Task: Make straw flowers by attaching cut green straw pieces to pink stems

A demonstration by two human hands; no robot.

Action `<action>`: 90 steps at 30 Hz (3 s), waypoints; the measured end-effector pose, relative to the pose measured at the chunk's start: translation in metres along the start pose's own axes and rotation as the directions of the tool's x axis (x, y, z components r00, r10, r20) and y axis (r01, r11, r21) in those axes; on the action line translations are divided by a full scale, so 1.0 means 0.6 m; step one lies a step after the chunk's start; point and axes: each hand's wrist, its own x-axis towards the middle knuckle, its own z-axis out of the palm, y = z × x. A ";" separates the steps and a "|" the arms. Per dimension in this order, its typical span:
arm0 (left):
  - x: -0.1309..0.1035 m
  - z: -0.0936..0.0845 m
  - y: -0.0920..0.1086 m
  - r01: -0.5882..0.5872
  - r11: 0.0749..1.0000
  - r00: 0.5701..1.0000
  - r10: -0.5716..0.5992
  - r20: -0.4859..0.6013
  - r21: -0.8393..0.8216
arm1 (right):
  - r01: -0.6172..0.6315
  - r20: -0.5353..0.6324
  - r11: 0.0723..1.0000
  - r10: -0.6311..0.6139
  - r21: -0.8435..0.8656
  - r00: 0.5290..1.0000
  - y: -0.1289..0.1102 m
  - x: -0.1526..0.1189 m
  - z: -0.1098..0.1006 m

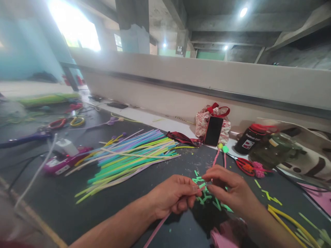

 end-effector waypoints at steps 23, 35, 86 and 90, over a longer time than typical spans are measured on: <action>0.002 0.011 -0.014 -0.205 0.763 0.880 0.418 -0.226 0.613 | -0.058 0.056 0.998 0.060 -0.039 0.997 0.004 0.001 0.013; 0.006 0.010 -0.017 -0.208 0.741 0.843 0.467 -0.268 0.638 | 0.013 0.036 0.986 -0.007 -0.164 0.999 0.011 -0.001 0.020; 0.009 0.016 -0.004 -0.284 0.920 0.858 0.369 -0.357 0.269 | 0.071 -0.178 0.996 -0.080 -0.055 0.981 -0.007 -0.005 0.029; 0.010 0.015 -0.005 -0.279 0.924 0.860 0.362 -0.360 0.262 | 0.099 -0.179 0.994 -0.107 -0.056 0.978 -0.007 -0.005 0.030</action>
